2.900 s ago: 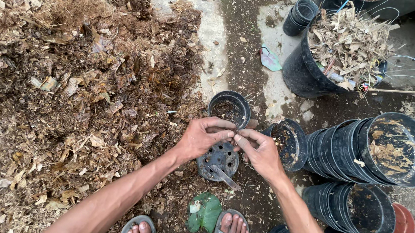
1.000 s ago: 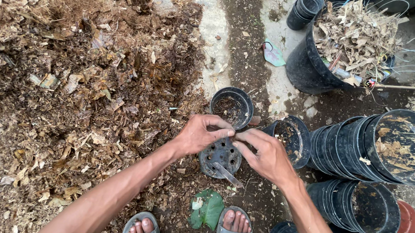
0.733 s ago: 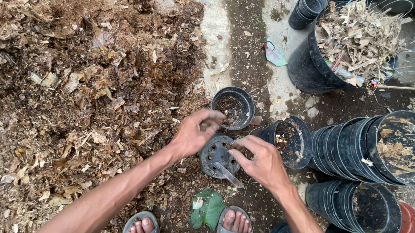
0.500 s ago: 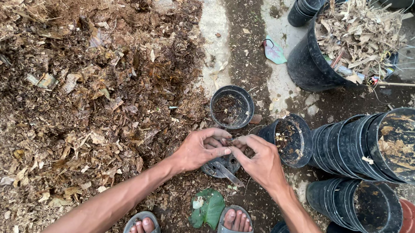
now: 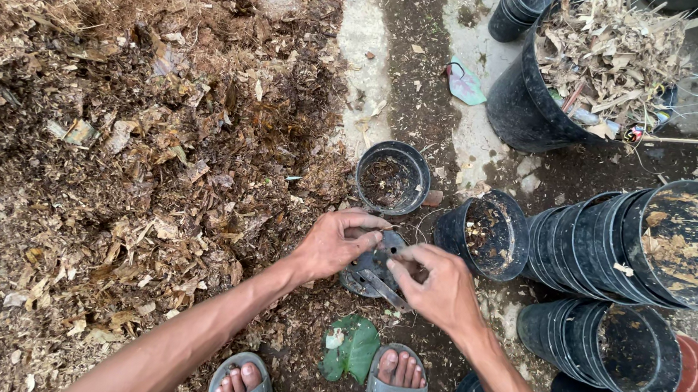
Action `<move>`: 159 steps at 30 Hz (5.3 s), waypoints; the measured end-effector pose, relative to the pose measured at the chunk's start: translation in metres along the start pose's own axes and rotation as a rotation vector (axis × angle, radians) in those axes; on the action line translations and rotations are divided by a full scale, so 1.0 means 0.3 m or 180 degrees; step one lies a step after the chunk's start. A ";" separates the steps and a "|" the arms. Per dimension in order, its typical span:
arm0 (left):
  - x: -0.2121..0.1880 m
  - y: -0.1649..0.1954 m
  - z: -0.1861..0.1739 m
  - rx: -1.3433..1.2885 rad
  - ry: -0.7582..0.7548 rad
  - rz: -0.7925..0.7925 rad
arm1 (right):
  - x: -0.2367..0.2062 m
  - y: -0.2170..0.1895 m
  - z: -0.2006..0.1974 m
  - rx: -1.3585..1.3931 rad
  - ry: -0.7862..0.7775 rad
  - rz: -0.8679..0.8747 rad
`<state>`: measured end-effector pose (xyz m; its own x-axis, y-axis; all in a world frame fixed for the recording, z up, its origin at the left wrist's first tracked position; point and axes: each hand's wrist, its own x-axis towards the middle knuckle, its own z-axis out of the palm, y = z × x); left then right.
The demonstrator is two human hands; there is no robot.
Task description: The person kneels on the ground and cuts small bulbs or seed pieces with a knife on a perforated pot lid, dropping the cut pieces into plastic nursery pots. They repeat this for several pots, occasionally moving pots aside and lifting a filled pot at the end.
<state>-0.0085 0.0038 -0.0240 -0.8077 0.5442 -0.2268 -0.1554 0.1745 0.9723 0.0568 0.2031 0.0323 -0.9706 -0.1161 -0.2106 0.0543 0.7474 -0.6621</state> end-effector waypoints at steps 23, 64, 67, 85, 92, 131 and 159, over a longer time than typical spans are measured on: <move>-0.088 -0.095 0.057 0.2609 0.0108 0.1050 | -0.131 0.104 0.053 0.0527 0.0051 0.1311; -0.126 -0.128 0.083 0.2461 0.0986 0.1349 | -0.100 0.098 0.186 -0.0702 0.0439 -0.0644; -0.126 -0.126 0.084 0.2454 0.0995 0.1355 | -0.096 0.103 0.190 -0.0695 0.0399 -0.0652; -0.119 -0.152 0.060 0.2610 0.0799 0.1179 | -0.105 0.067 0.134 -0.0513 -0.0073 0.0042; -0.067 -0.100 -0.032 0.2236 0.0922 0.1171 | -0.135 0.075 0.139 -0.0307 -0.0176 0.0256; -0.115 -0.124 0.099 0.2679 0.0627 0.1312 | -0.130 0.106 0.180 0.0620 0.0505 0.0253; -0.117 -0.133 0.110 0.2638 0.0827 0.1370 | -0.077 0.051 0.174 -0.0204 0.0182 0.0021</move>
<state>0.0448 0.0049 -0.0567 -0.8177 0.5157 0.2557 0.5529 0.5800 0.5983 0.0922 0.1830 -0.0106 -0.9822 -0.0748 -0.1722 0.0474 0.7885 -0.6131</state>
